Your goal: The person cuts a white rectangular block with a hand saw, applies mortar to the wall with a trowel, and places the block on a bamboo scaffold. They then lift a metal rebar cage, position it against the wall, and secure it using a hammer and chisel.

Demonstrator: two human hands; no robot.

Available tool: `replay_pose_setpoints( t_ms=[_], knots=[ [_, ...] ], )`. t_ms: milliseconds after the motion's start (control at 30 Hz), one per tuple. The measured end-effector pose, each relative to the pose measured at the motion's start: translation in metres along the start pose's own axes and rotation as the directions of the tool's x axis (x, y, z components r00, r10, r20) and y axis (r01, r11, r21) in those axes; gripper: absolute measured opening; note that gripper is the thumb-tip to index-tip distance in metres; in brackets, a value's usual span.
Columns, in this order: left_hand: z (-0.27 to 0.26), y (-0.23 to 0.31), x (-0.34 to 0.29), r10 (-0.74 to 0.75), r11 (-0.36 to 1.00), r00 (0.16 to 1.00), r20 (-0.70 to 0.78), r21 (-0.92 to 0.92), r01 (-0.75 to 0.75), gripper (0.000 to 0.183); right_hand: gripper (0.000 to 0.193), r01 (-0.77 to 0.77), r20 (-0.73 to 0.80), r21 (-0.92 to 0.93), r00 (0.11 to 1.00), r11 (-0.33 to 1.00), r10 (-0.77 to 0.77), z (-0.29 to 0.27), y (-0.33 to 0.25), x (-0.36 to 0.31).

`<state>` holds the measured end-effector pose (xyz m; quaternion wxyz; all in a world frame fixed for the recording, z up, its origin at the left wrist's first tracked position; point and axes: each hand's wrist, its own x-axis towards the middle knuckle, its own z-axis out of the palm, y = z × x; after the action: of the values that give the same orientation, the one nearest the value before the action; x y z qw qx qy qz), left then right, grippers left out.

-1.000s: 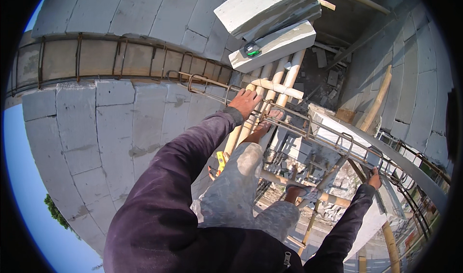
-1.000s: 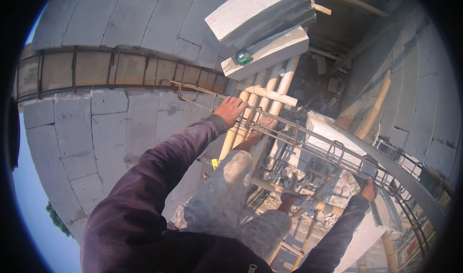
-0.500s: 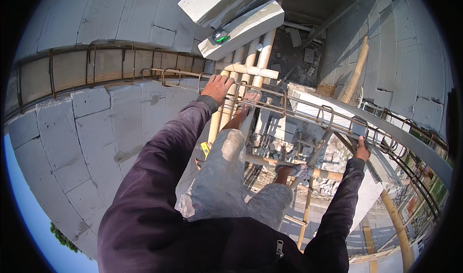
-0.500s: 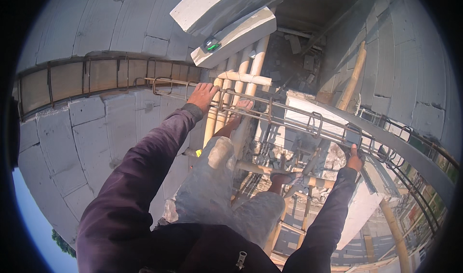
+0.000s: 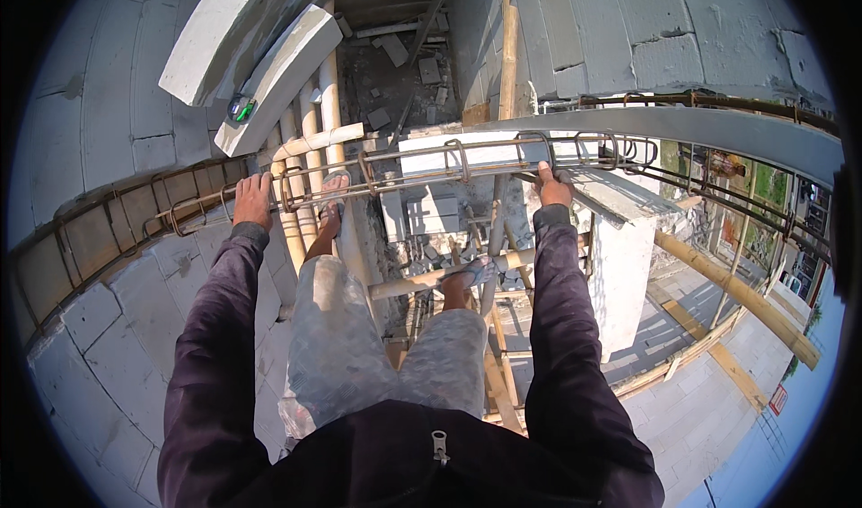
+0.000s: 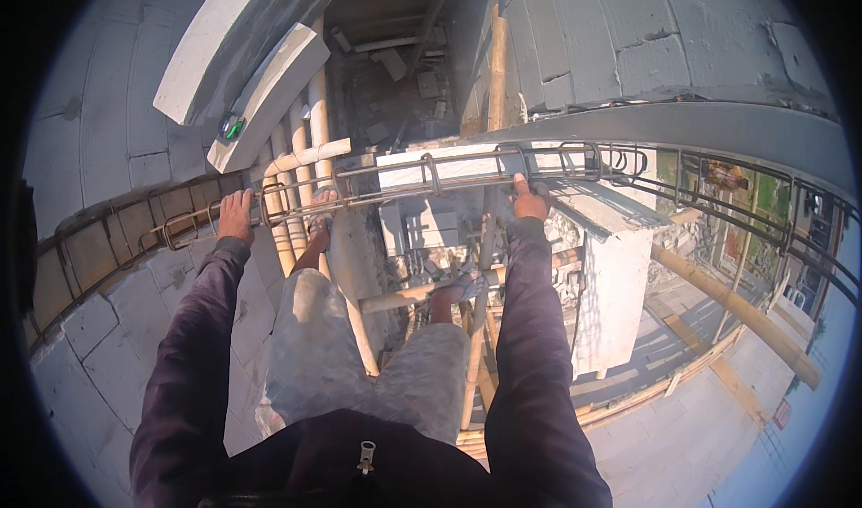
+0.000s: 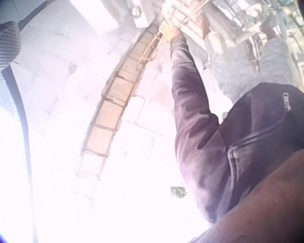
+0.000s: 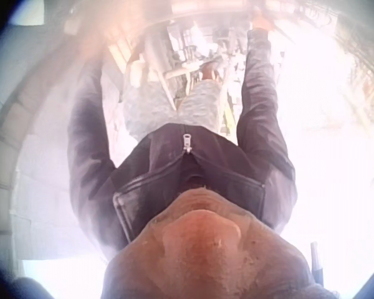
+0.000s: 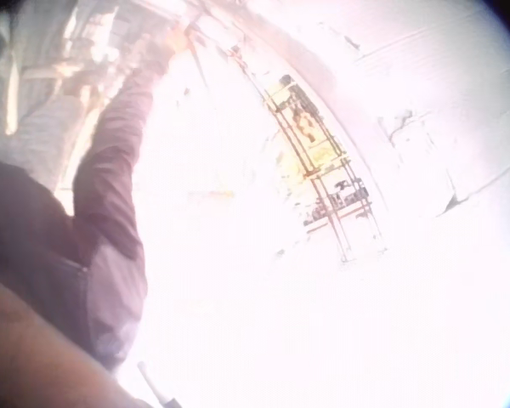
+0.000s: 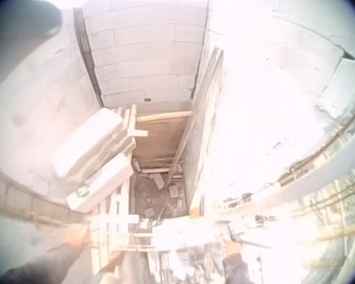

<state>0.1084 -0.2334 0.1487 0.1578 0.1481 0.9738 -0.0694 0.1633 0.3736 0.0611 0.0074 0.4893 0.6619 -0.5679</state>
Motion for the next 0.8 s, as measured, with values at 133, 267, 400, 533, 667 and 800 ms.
replay_pose_setpoints(
  t_ms=[133, 267, 400, 533, 667, 800],
  knots=[
    [-0.01, 0.004, -0.008, -0.043, 0.999, 0.997, 0.057, -0.001, 0.043, 0.061, 0.04, 0.019, -0.004, -0.017, 1.0, 1.0, -0.019, 0.01, -0.006, -0.01],
    [0.005, 0.004, 0.005, -0.017, 0.998, 1.0, -0.012, -0.055, 0.016, 0.06, 0.045, 0.139, -0.09, -0.091, 0.985, 0.986, -0.148, -0.005, 0.011, 0.019],
    [0.003, 0.006, -0.002, -0.037, 0.997, 0.999, -0.029, -0.065, 0.035, 0.057, 0.048, 0.238, -0.272, -0.296, 0.907, 0.925, -0.32, -0.002, 0.002, -0.003],
    [-0.01, 0.003, -0.008, -0.083, 0.997, 0.997, 0.001, 0.006, 0.083, 0.051, 0.019, 0.437, -0.244, -0.37, 0.806, 0.82, -0.54, 0.033, -0.058, -0.095],
    [-0.013, 0.004, -0.007, -0.13, 0.99, 0.991, 0.0, -0.052, 0.13, 0.042, 0.034, 0.783, 0.379, -0.344, 0.621, 0.518, -0.686, 0.11, -0.074, -0.156],
    [0.001, 0.002, -0.018, -0.146, 0.984, 0.984, -0.099, -0.117, 0.134, 0.044, 0.072, 0.907, 0.767, -0.259, 0.402, 0.333, -0.5, 0.203, -0.09, -0.218]
  ],
)
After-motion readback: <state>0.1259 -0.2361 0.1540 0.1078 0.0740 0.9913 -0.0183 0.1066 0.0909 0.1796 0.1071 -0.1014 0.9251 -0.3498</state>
